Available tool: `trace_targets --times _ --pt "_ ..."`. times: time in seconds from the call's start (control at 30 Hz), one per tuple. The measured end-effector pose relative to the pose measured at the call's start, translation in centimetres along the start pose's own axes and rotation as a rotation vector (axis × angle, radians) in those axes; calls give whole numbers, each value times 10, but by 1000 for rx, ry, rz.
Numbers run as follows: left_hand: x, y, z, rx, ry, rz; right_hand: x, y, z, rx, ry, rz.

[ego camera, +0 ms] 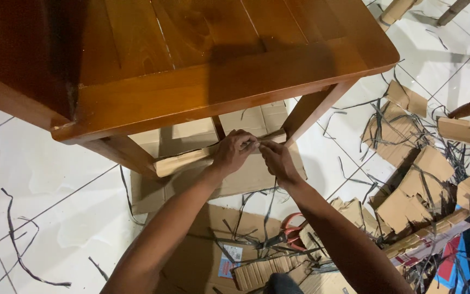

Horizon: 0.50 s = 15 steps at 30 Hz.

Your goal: The person wraps the legs and lower support bars of wooden chairs using cardboard and black strips, securing them by hand.

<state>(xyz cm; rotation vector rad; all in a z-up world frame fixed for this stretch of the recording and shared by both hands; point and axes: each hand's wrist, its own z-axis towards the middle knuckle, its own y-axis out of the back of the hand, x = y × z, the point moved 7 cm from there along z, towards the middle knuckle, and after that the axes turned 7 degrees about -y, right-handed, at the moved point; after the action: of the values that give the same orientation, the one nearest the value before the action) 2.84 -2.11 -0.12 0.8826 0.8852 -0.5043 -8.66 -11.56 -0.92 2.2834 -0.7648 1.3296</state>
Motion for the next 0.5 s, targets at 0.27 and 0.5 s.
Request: trace_targets --times 0.27,0.5 --pt "13 -5 0 0 62 53 -8 12 24 -138 261 -570" --pt "8 -7 -6 63 7 140 7 9 11 -183 339 -637"
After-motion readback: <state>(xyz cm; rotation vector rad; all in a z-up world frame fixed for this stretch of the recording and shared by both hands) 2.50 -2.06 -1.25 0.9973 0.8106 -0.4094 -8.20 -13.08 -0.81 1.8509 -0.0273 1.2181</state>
